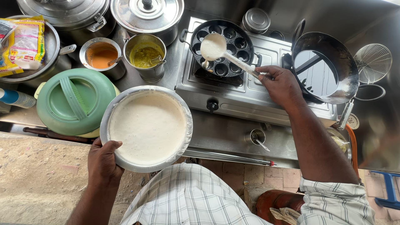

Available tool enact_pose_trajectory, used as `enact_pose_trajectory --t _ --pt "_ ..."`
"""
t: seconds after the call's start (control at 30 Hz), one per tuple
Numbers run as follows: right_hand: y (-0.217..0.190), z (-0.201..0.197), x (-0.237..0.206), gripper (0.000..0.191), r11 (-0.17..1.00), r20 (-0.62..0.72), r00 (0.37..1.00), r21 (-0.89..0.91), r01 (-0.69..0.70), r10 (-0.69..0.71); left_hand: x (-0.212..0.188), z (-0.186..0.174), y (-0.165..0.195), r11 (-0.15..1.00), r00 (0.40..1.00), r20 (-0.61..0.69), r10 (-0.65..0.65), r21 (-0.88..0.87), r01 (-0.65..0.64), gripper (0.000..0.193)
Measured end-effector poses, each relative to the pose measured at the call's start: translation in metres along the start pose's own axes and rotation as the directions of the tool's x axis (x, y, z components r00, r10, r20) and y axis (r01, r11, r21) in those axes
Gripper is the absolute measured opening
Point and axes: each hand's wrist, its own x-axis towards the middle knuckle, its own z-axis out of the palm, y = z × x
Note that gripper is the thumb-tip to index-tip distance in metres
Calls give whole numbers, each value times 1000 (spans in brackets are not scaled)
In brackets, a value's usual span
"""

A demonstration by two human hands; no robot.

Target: The person prepares a street food snack by first filling a plastic bag with a yellow batter and tying it. They then move a large pot on the stove, place a pan with circular molds on the burner, and light the gas. The person pours oil into the molds using a spoon, stirs a white batter in a separate container, and finally pours the white batter into the heated molds to cook.

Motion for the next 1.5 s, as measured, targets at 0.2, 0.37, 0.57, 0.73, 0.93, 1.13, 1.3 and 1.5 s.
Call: enact_pose_trajectory --t 0.2,0.37,0.57,0.73,0.93,1.13,1.3,1.5 --pt "-2 -1 -3 28 999 5 1000 35 -12 12 -3 1 1 1000 999 -37 -21 19 22 46" --pt "1 2 -1 28 996 8 1000 84 -6 5 -2 0 0 1000 999 -33 -16 15 17 46" --pt "13 7 4 28 985 25 1000 171 -22 18 0 -2 -2 1000 999 -38 -4 11 4 46" --pt "25 12 11 28 918 53 998 396 9 -32 0 -1 -2 1000 999 -51 -14 16 15 47" --pt "11 -1 10 28 898 43 999 440 -8 -12 -1 -1 -4 1000 999 -43 -24 -1 24 47" --pt "-17 -2 14 28 963 -70 997 266 36 -18 5 -6 -12 1000 999 -31 -5 -1 5 46" --pt "-29 13 24 28 995 -146 987 -88 53 -66 11 -13 -22 1000 999 -32 16 0 -16 45" --pt "-32 18 27 29 995 -105 993 -75 -69 61 16 -20 -32 1000 1000 -21 16 7 -16 43"
